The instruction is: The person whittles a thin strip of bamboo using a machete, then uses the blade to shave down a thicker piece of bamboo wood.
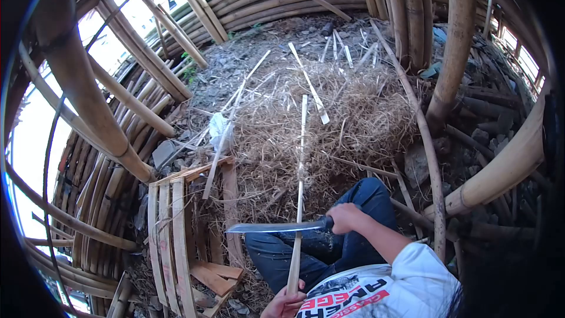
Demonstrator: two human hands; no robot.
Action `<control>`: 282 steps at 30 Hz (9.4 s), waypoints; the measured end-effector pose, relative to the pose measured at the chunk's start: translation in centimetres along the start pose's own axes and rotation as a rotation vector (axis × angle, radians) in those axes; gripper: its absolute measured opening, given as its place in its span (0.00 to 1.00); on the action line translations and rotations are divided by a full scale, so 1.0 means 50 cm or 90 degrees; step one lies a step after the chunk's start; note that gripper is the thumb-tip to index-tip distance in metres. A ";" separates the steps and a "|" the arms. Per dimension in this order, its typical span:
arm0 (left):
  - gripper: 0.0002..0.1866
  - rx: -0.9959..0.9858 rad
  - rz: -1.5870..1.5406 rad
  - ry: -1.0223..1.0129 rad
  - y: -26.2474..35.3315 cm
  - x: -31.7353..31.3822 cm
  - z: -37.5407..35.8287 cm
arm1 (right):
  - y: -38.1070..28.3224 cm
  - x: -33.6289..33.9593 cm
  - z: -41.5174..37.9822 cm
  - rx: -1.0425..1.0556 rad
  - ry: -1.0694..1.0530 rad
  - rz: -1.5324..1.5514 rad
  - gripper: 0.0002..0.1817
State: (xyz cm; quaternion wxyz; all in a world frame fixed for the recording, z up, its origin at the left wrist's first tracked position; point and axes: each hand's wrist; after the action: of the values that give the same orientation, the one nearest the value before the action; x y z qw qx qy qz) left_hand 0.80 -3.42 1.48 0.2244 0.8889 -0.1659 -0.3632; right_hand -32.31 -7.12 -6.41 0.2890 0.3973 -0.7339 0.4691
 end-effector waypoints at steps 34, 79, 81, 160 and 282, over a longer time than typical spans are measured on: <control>0.13 0.047 -0.058 0.023 0.030 0.056 0.083 | 0.037 -0.004 0.138 -0.286 0.136 0.134 0.18; 0.22 -0.027 0.000 0.052 0.080 -0.023 0.058 | -0.098 -0.063 -0.073 -0.089 0.052 0.335 0.19; 0.23 -0.041 0.008 0.033 0.079 -0.024 0.055 | -0.077 -0.049 -0.037 -0.125 0.044 0.337 0.18; 0.17 -0.031 0.207 0.202 0.052 -0.025 0.137 | -0.050 -0.078 0.054 -0.138 -0.046 0.360 0.17; 0.11 -0.139 0.853 0.586 0.037 -0.033 0.049 | -0.174 -0.109 -0.146 0.153 0.121 0.206 0.25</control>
State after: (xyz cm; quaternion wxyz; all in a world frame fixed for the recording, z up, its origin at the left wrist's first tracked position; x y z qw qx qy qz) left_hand -2.34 -4.92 1.81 0.5246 0.6347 -0.5164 0.2350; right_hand -21.70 -0.83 -3.90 0.2285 0.2597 -0.6961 0.6291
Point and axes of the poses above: each hand's wrist, its own z-axis towards the middle knuckle, its own x-axis out of the back of the hand, y = z × x
